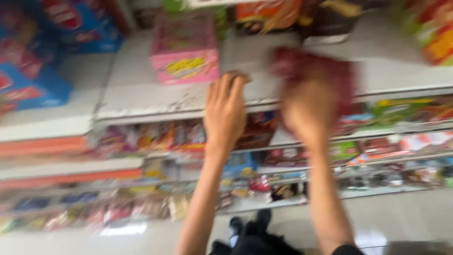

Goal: The person wipes the surfaces of several store shelves using a cloth, moving boxes of snacks aside to reach the back of the shelves.

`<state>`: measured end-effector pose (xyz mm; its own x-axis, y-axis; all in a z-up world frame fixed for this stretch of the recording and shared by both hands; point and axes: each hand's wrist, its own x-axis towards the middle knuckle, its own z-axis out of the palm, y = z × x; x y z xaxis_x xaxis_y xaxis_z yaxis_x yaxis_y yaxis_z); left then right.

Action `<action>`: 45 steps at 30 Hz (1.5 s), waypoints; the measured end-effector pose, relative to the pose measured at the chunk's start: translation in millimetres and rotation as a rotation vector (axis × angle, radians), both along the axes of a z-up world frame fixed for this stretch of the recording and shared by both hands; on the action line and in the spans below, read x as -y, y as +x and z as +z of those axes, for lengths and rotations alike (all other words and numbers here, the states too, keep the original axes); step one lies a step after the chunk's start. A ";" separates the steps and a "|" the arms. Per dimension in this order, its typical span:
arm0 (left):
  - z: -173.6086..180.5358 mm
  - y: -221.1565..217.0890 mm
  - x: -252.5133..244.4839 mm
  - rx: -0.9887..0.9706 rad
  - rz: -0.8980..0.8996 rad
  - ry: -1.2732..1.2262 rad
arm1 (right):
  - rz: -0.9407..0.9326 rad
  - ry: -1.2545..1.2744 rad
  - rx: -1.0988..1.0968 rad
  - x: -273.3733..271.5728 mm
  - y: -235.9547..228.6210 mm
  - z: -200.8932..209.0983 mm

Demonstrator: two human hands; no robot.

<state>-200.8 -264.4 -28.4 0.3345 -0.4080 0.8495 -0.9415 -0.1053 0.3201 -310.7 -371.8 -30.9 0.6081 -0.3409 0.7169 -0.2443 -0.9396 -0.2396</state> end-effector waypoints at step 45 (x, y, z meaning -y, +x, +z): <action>3.0 -6.7 16.5 0.132 0.262 0.046 | -0.391 0.059 0.166 179.7 -137.5 -40.5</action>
